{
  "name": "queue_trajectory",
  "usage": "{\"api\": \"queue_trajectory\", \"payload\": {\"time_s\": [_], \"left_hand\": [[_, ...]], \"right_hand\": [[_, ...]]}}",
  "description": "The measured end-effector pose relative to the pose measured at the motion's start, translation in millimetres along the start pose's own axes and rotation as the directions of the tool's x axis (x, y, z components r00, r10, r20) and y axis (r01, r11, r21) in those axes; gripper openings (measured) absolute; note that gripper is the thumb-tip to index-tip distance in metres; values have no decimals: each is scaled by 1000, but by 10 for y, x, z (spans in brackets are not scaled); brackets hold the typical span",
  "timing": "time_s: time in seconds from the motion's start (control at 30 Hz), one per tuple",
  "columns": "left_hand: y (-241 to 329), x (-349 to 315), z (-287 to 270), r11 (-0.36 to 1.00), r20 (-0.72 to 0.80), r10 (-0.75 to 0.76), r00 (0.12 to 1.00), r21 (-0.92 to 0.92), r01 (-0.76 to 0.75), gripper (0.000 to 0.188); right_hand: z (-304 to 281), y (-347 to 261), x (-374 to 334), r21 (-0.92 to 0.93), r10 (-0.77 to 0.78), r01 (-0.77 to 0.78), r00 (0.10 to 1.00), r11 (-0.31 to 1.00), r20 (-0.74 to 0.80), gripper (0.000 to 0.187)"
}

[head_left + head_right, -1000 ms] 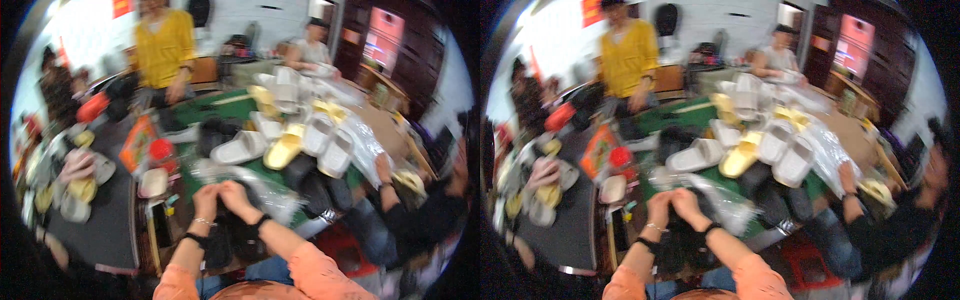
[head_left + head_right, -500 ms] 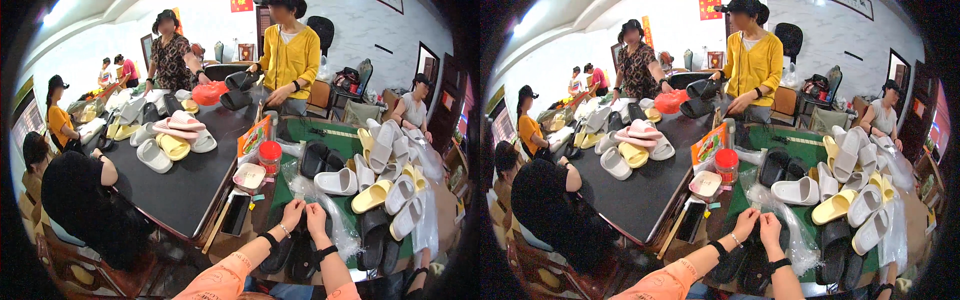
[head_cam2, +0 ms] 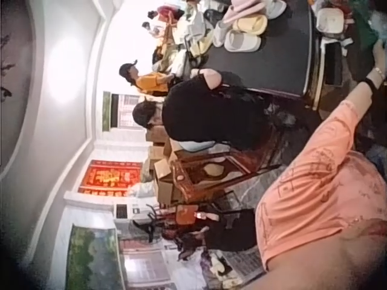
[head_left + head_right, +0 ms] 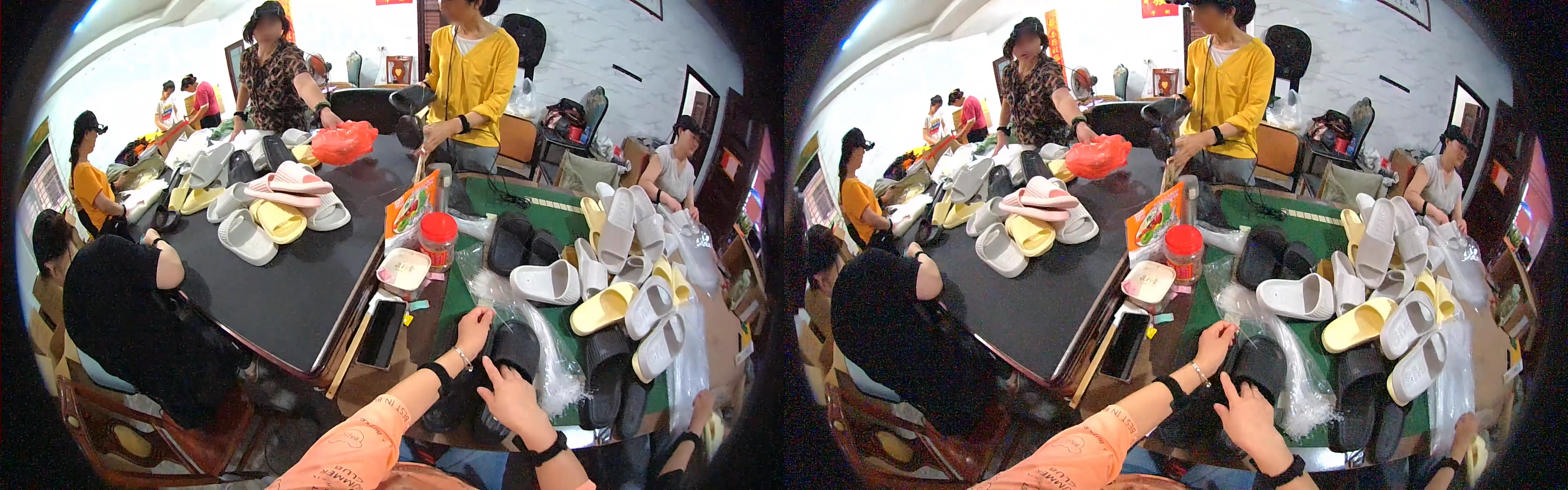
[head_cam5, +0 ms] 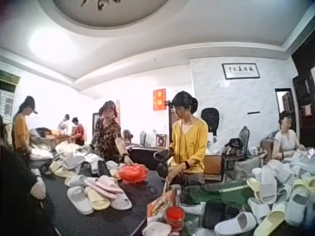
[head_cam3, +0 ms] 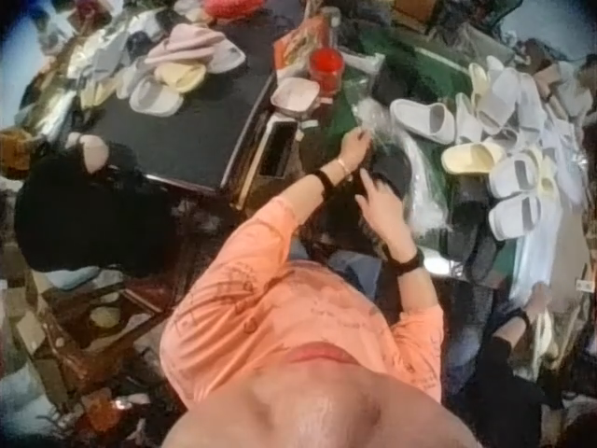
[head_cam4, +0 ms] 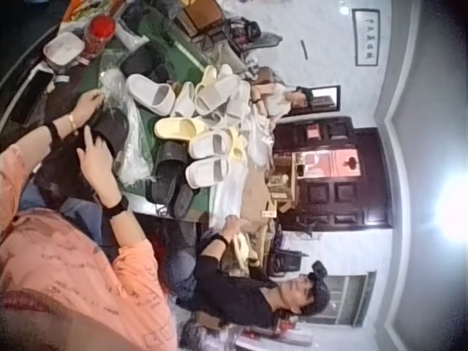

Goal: The recorder is tagging and sorting various colors of plastic slide sandals at a shared workbench.

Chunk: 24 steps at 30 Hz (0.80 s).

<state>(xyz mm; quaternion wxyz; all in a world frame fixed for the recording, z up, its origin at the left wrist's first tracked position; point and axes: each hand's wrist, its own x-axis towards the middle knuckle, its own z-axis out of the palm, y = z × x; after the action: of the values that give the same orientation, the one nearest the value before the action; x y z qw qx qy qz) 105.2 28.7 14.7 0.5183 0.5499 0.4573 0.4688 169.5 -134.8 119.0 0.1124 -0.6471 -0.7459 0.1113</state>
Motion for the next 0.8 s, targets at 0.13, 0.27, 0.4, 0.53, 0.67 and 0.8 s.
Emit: {"api": "queue_trajectory", "payload": {"time_s": [0.13,0.27,0.4,0.53,0.67,0.8], "left_hand": [[118,-77,133,990,66,46,997,128,-54,22],[73,73,98,998,110,41,993,35,-45,20],[390,2,-16,994,223,76,972,55,-91,25],[476,-77,-97,974,250,126,960,153,-168,27],[680,-208,-70,822,71,478,875,314,-475,28],[1105,-153,-325,721,12,659,752,273,-637,22]], "right_hand": [[220,188,85,19,77,-78,994,997,79,63],[483,294,259,246,77,-42,988,968,-134,64],[563,325,342,158,54,-12,962,987,-267,55],[534,243,397,66,37,-17,948,998,-315,42],[301,265,275,-70,97,-136,911,988,-402,31],[-583,509,21,-260,64,-273,793,926,-606,41]]}}
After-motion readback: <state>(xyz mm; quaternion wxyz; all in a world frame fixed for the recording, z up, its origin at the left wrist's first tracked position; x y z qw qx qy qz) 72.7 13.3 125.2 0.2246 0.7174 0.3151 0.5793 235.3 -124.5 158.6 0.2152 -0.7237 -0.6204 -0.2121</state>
